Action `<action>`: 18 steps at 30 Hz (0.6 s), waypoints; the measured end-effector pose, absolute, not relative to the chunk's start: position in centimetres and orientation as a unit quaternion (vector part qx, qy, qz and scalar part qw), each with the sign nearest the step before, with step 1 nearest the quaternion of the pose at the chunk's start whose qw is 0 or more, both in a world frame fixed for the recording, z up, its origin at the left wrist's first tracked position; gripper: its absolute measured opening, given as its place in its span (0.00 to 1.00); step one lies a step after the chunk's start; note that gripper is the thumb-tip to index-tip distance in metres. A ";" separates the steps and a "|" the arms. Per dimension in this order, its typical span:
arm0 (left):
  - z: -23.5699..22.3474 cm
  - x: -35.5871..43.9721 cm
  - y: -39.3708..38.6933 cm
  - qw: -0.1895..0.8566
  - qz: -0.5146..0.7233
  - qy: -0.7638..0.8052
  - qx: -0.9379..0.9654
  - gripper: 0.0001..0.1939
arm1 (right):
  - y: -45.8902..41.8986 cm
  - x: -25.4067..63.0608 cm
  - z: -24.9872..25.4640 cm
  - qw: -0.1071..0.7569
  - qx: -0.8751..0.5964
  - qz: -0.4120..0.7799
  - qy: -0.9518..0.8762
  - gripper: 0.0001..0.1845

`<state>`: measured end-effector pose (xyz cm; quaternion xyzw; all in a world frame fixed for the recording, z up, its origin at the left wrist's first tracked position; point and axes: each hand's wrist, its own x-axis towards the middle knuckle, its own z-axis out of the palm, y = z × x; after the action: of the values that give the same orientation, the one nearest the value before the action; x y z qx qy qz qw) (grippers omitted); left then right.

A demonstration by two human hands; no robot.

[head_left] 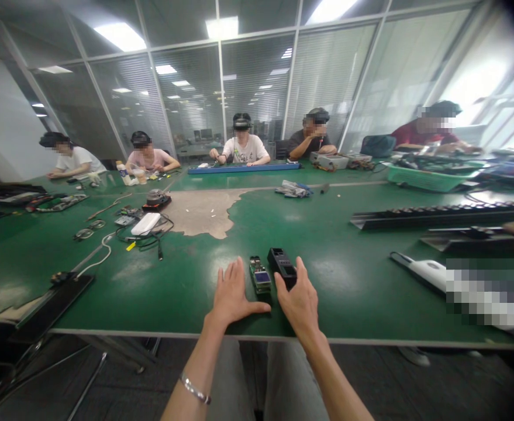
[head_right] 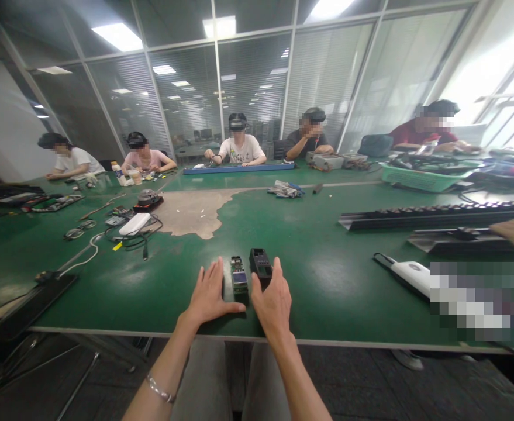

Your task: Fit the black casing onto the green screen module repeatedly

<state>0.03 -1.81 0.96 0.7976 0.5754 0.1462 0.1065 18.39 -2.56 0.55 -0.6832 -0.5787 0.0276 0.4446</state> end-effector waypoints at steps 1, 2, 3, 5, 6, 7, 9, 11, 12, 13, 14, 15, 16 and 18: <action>1.0 0.0 -1.8 0.106 0.146 0.576 0.797 0.71 | -2.5 18.5 0.3 0.438 -0.687 0.027 -0.580 0.40; 1.0 0.0 -1.8 0.107 0.146 0.577 0.797 0.71 | -2.4 18.5 0.1 0.430 -0.690 0.028 -0.581 0.40; 0.9 0.0 -1.8 0.107 0.146 0.577 0.796 0.71 | -2.4 18.6 -0.1 0.423 -0.694 0.029 -0.582 0.40; 0.9 0.0 -1.7 0.106 0.145 0.578 0.796 0.72 | -2.3 18.7 -0.4 0.414 -0.697 0.030 -0.585 0.41; 0.9 0.0 -1.7 0.104 0.146 0.577 0.797 0.72 | -2.3 18.7 -0.6 0.411 -0.698 0.030 -0.586 0.42; 0.8 0.0 -1.7 0.103 0.145 0.575 0.799 0.72 | -2.3 18.7 -0.7 0.408 -0.698 0.030 -0.588 0.43; 0.8 0.0 -1.7 0.101 0.147 0.574 0.799 0.71 | -2.3 18.8 -1.1 0.402 -0.697 0.023 -0.593 0.45; 0.8 0.0 -1.7 0.098 0.148 0.571 0.802 0.70 | -2.2 18.8 -1.4 0.402 -0.692 0.008 -0.600 0.47; 0.8 0.0 -1.7 0.098 0.147 0.570 0.802 0.70 | -2.2 18.9 -1.5 0.406 -0.687 0.000 -0.603 0.47; 0.8 0.0 -1.7 0.098 0.146 0.571 0.802 0.70 | -2.2 18.9 -1.7 0.410 -0.682 -0.006 -0.605 0.47; 0.8 0.0 -1.7 0.099 0.144 0.573 0.801 0.70 | -2.1 19.0 -1.8 0.415 -0.678 -0.009 -0.607 0.47; 0.8 0.0 -1.7 0.100 0.143 0.575 0.800 0.70 | -2.1 19.0 -1.9 0.418 -0.676 -0.010 -0.607 0.47; 0.9 0.0 -1.7 0.100 0.142 0.576 0.799 0.70 | -2.1 19.1 -1.9 0.420 -0.674 -0.009 -0.608 0.47; 0.9 0.0 -1.6 0.103 0.141 0.576 0.799 0.71 | -2.2 19.1 -1.9 0.421 -0.673 -0.008 -0.609 0.46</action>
<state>0.04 -1.65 0.86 0.7989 0.5756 0.1408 0.1027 19.09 -2.21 -1.94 -0.6727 -0.6086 -0.0084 0.4208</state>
